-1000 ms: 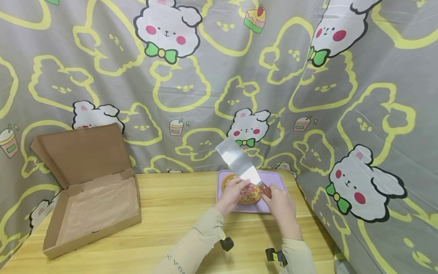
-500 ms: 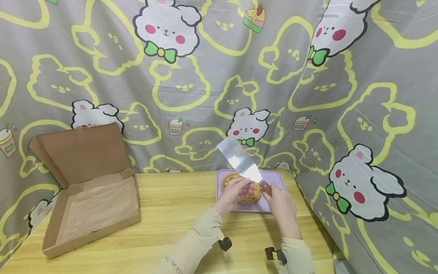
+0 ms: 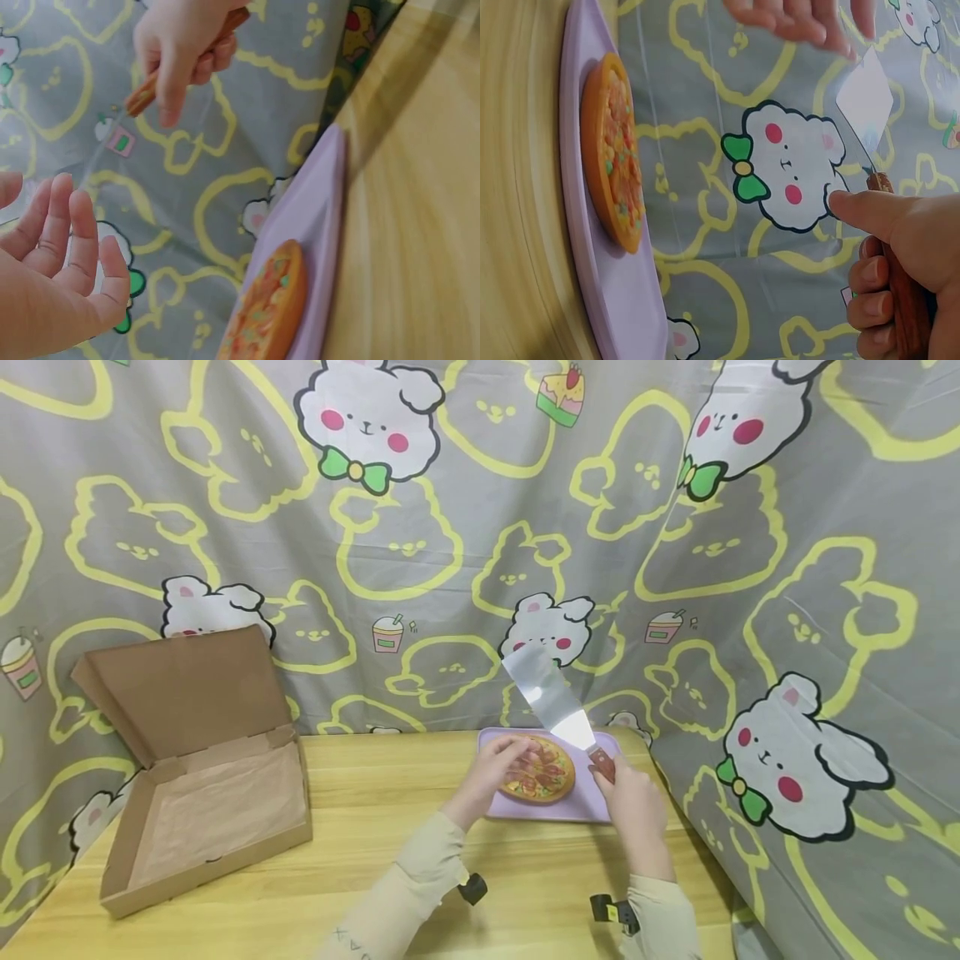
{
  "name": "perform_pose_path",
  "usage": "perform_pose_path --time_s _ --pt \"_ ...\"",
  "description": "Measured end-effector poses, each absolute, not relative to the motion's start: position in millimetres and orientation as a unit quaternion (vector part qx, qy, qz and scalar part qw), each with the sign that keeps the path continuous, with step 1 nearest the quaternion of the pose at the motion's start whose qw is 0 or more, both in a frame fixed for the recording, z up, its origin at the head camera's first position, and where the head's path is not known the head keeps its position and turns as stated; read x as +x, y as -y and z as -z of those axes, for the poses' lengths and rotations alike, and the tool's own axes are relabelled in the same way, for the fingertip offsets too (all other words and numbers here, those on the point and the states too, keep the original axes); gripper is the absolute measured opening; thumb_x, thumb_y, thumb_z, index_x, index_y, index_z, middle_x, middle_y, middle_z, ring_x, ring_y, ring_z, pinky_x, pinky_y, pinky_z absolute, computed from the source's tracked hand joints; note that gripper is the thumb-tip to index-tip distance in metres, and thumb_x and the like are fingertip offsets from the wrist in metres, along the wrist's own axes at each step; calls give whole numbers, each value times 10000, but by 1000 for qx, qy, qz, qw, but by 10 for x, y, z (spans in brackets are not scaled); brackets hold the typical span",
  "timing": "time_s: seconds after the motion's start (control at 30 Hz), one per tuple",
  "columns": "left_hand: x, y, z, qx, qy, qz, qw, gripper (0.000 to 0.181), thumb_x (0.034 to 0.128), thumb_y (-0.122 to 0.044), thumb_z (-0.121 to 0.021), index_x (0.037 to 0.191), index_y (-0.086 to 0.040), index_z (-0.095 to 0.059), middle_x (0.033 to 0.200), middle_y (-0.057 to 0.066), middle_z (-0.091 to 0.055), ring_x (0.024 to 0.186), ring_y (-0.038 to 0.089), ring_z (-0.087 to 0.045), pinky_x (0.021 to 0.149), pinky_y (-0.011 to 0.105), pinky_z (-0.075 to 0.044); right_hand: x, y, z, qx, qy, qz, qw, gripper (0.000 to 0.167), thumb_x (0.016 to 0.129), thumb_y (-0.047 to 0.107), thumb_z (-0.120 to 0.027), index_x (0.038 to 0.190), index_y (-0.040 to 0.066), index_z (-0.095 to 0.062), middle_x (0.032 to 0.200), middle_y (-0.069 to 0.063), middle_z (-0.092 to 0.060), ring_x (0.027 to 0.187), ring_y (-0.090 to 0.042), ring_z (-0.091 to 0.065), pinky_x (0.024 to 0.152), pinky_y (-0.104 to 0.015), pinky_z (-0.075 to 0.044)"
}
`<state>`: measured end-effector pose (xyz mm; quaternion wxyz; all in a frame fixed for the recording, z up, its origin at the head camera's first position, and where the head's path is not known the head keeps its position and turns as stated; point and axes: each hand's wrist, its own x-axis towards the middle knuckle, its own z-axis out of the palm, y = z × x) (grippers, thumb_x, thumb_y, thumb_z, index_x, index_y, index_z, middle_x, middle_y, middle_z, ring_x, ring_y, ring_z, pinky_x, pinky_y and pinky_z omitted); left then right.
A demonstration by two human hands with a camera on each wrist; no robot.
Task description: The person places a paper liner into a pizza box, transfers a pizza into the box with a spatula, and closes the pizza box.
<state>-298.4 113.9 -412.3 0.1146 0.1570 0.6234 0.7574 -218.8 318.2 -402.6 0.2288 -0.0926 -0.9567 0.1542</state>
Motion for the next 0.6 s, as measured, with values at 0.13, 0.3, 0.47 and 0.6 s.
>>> perform_pose_path --time_s 0.13,0.3,0.47,0.6 --pt "-3004 -983 4077 159 -620 -760 113 341 961 -260 -585 1109 39 -655 882 64 -718 739 85 -627 660 227 -511 -2171 -3227 4022 -98 953 -158 240 346 913 350 -665 865 33 -537 610 -146 -550 513 -346 -551 402 -403 -343" --pt "-3055 -769 4084 139 -627 -761 94 333 969 -245 -578 1126 42 -644 893 84 -715 706 67 -631 661 233 -506 -2154 -3287 4020 -91 952 -160 246 351 915 356 -664 885 25 -551 617 -156 -562 505 -347 -553 398 -401 -342" --pt "-3123 -614 4166 104 -644 -754 80 299 967 -231 -583 1104 29 -637 867 62 -688 705 78 -614 686 263 -522 -2119 -3356 4025 -95 956 -162 224 359 936 377 -636 922 26 -565 598 -124 -546 494 -293 -533 407 -371 -333" --pt "-3160 -534 4251 82 -649 -752 80 333 974 -224 -569 1145 60 -597 845 -24 -644 739 100 -598 706 284 -526 -2103 -3404 4017 -100 961 -163 198 398 946 410 -610 876 26 -534 581 -105 -514 490 -273 -516 414 -364 -331"
